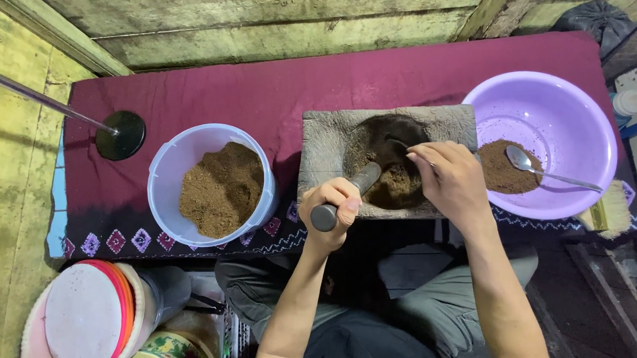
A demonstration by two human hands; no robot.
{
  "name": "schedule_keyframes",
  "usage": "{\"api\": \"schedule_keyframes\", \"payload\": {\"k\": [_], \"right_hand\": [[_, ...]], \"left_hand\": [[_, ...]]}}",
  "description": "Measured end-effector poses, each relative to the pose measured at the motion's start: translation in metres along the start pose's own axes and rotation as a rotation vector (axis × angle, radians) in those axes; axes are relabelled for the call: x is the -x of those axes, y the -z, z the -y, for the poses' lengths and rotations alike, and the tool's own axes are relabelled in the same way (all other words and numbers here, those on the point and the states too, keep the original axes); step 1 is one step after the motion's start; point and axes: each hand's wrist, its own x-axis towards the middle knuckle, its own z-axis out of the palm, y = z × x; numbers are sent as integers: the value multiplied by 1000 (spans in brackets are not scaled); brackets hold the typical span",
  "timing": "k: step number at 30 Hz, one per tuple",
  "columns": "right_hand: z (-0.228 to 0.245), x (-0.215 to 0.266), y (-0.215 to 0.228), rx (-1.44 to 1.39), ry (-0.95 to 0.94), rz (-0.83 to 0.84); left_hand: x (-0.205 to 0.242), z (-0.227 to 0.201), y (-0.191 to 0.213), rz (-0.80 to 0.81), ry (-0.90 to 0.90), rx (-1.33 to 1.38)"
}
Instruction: Grinding a brown substance into a fine powder using a traditional stone mortar and pestle.
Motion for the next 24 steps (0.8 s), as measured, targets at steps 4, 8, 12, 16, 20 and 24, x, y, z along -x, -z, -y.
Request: {"api": "schedule_keyframes", "payload": {"k": [4,8,12,16,20,24], "right_hand": [[-8,13,-7,31,-21,135],[-2,6,1,-83,-34,93],[3,1,3,8,18,160],[-9,15,-5,22,-20,181],[-7,4,-2,-80,-19,124],[-1,-23,5,-181,111,357]], "left_hand": [[3,1,2,-1,8,17],[4,2,3,-12,17,27],[4,4,2,-12,39,56],[7,6,4,-3,67,42],[11,8,4,-27,88,29],[12,9,6,-17,100,25]]}}
